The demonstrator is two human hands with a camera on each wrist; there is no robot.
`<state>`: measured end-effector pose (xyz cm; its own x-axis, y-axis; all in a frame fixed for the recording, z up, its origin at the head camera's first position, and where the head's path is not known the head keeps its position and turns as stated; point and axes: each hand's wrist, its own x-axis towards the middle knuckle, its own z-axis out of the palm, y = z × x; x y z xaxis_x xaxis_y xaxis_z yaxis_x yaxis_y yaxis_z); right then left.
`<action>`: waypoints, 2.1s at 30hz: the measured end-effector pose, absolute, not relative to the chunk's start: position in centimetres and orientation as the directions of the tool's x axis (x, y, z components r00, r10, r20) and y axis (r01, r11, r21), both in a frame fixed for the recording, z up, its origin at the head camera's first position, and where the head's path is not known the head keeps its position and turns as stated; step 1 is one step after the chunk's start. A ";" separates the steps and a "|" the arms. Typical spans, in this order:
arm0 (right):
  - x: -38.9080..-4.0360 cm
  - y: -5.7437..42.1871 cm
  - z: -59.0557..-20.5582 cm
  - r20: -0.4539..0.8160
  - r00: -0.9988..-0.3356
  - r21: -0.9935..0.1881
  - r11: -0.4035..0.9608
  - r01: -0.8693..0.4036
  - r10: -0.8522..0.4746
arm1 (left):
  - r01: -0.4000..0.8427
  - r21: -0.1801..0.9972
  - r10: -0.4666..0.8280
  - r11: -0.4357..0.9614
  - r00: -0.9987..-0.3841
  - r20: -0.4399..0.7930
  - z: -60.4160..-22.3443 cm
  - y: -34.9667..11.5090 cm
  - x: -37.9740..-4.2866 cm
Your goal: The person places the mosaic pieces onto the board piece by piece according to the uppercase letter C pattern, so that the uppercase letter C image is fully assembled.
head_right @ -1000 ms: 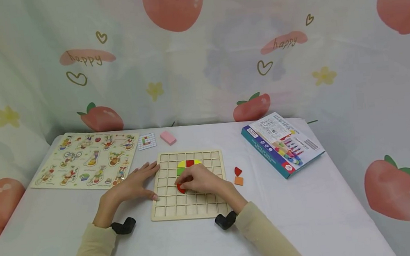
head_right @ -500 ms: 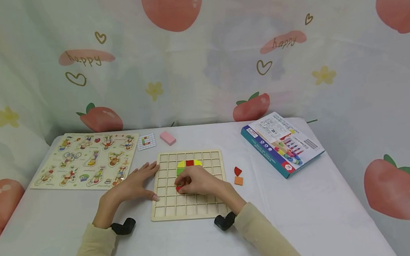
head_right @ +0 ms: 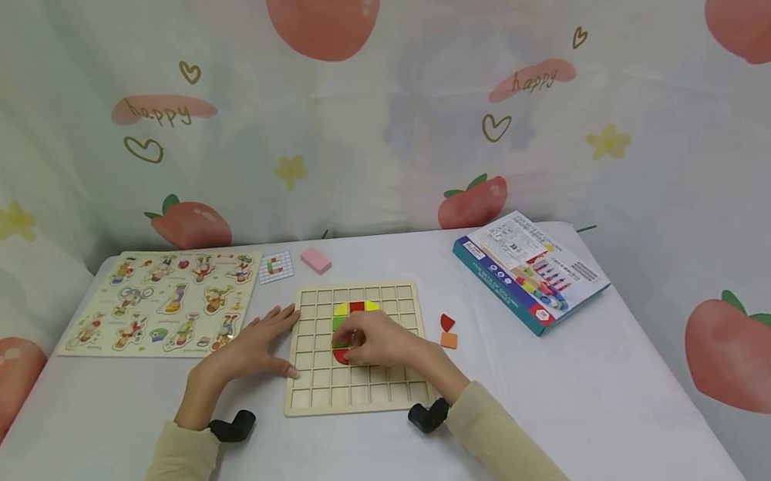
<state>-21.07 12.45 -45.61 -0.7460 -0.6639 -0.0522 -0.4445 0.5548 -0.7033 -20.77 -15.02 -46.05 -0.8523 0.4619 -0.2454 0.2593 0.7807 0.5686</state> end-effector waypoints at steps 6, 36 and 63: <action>-20.9 13.8 -45.3 -0.040 -0.791 -0.710 0.574 -0.408 -0.611 | 0.251 0.567 0.455 0.784 -0.855 -0.250 -46.1 -15.0 -20.8; -19.6 23.1 -45.4 -0.097 -0.931 -0.667 0.717 -0.201 -0.351 | 0.257 0.574 0.463 0.777 -0.852 -0.245 -45.8 -15.1 -20.5; -19.0 27.5 -45.4 -0.128 -0.932 -0.561 0.800 -0.214 -0.339 | 0.245 0.583 0.460 0.775 -0.851 -0.254 -45.7 -15.0 -20.5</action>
<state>-18.99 27.50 -45.35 -0.9319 -0.3394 -0.1283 -0.2142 0.7999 -0.5606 -20.54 -15.03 -45.74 -0.8510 0.4597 -0.2539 0.2447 0.7749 0.5828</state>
